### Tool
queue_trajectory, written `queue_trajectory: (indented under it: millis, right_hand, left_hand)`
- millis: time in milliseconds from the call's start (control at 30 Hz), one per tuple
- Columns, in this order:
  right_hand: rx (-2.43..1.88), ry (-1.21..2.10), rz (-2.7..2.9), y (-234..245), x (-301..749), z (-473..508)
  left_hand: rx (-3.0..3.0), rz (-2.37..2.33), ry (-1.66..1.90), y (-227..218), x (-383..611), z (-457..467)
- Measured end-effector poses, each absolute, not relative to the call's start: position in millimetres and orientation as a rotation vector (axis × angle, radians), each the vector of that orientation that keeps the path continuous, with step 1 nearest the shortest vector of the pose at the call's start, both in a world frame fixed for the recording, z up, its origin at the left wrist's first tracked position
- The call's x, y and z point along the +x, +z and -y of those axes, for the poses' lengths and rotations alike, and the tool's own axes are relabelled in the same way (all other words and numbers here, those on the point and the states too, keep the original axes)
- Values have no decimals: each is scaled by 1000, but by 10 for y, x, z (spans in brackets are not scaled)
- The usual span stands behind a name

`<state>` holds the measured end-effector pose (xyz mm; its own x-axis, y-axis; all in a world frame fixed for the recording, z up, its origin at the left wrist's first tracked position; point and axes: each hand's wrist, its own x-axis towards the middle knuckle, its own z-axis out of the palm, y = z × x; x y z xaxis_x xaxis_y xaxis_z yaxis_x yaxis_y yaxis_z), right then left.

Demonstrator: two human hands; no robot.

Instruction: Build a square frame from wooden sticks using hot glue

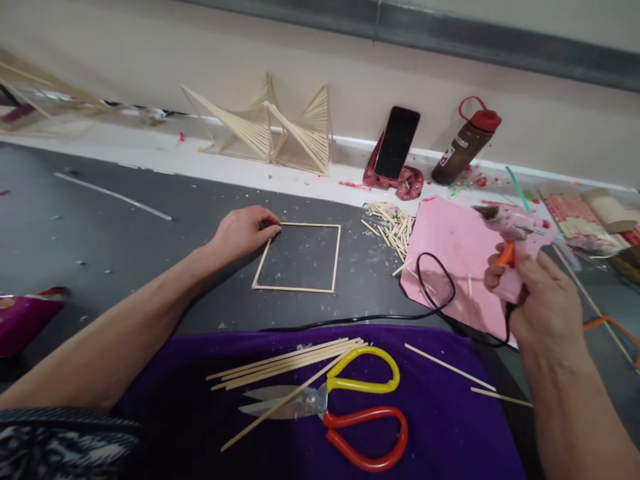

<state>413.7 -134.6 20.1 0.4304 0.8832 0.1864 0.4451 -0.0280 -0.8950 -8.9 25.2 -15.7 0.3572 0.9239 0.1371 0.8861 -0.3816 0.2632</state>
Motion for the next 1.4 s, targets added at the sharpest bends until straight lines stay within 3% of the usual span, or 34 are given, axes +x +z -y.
queue_trajectory:
  millis: [167,267,633,1400]
  right_hand:
    - [-1518,1186,1050,177,3628,1497]
    - [-1656,1345,1270,81,3483,1576]
    - [-1772,940,1869,80,3172,1590]
    - [-1791,720,2104,0,3104,1590]
  left_hand:
    - [2444,-1656,410,-170,-93,-258]
    - [2446,-1645,423,-188,-99,-263]
    - [2449,-1639,437,-190,-88,-259]
    - [2482,-1636,447,-228,-99,-268]
